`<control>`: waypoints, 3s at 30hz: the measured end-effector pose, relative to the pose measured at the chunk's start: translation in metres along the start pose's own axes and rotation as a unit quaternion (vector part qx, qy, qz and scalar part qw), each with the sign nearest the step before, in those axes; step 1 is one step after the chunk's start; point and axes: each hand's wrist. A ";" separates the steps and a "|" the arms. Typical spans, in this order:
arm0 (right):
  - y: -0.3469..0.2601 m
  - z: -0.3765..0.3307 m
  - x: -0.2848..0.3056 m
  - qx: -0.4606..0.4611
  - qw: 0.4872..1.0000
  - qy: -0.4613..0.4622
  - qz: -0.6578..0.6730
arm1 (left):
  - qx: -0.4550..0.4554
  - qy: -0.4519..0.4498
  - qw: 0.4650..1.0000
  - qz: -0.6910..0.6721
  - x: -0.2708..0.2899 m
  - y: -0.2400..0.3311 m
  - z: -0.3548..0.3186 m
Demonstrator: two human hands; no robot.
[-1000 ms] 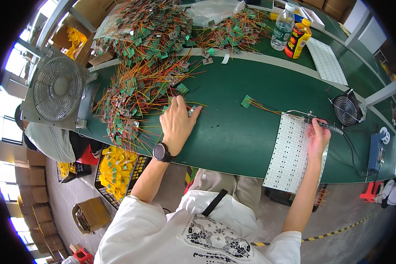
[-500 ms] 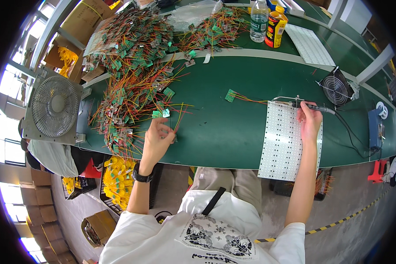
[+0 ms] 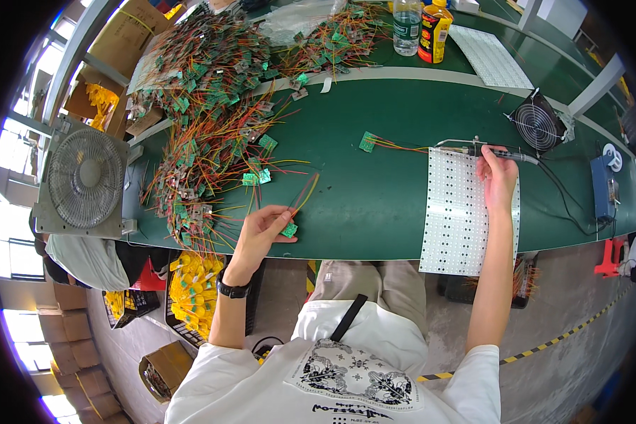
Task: The person repeatedly takes small circuit boards with wires from a pile and solders their wire ends onto a large circuit board using a soldering iron.
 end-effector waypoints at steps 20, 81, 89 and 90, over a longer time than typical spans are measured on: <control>0.001 0.002 0.000 -0.007 1.000 0.010 -0.002 | 0.013 -0.083 0.996 -0.033 -0.010 0.006 0.011; -0.006 0.002 -0.011 -0.046 0.998 0.050 -0.009 | -0.541 0.090 0.786 0.286 -0.170 0.065 0.144; -0.011 0.002 -0.010 -0.057 0.996 0.061 -0.023 | -0.550 0.043 0.812 0.192 -0.174 0.066 0.147; -0.012 0.002 -0.011 -0.054 0.996 0.065 -0.026 | -0.566 0.054 0.801 0.189 -0.174 0.066 0.147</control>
Point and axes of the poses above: each hand's wrist, its own z-axis towards the middle knuckle, its own x-axis out of the back of the hand, y = z × x, and after that the axes turned 4 degrees about z, right-handed
